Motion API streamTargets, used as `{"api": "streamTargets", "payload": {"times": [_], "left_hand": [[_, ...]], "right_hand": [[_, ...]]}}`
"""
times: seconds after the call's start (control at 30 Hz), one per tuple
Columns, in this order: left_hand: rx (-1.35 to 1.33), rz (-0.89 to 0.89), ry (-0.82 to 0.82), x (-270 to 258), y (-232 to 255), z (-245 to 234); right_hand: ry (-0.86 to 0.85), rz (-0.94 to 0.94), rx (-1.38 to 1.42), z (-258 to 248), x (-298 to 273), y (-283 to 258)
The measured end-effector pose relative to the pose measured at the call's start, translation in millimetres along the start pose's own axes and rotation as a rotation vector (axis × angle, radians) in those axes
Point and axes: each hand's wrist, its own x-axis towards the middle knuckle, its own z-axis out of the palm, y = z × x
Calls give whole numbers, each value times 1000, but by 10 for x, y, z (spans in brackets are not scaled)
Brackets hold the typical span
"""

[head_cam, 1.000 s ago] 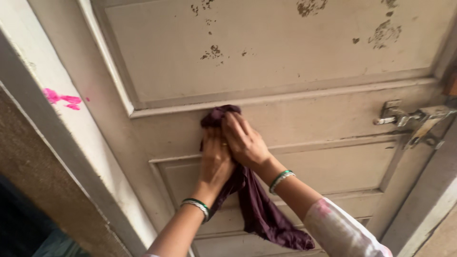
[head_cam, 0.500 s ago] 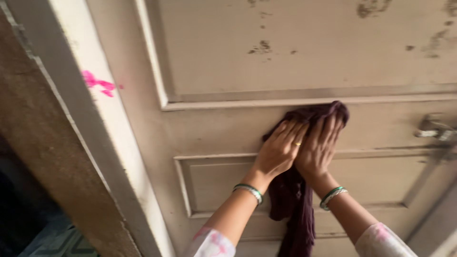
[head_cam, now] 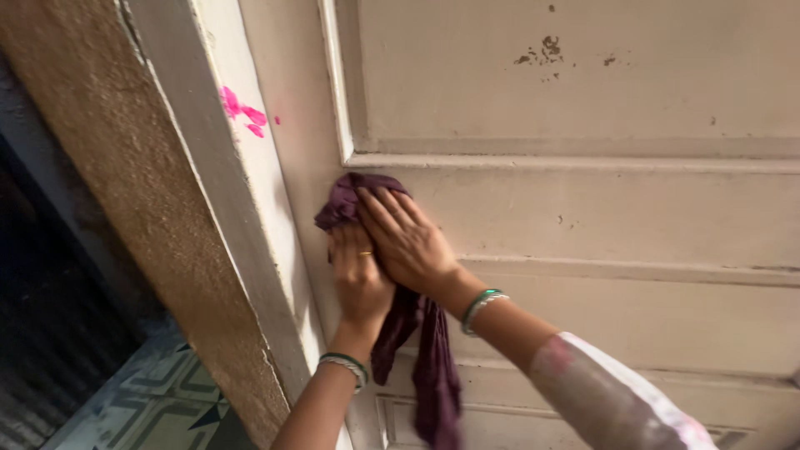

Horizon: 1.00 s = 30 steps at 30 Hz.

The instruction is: The person wipes a white paneled door with a dark cloth, then dips a steel wool pad into a small bowl of water and scrubs the door surface. The person continues to scrub the door with the steel wool pad.

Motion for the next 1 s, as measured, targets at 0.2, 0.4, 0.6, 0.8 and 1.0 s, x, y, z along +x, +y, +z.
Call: {"api": "streamTargets", "payload": {"times": [0.2,0.4,0.6,0.8,1.0], "left_hand": [[-280,70,-171,-107,678,274],[-447,363,-186,-98,1177,334],[-269,387,-240,-411,333,-76],[78,246,-284,-350,-617,-576],[37,42,-332,-550,-288,-477]], "right_hand": [[33,90,0,-269,-785,543],[143,50,-144,-619,-1705,1025],[195,-9,46,-7,-1499,330],[194,-87,168,516,-415,-641],[96,-121,110,373,-627,-542]]}}
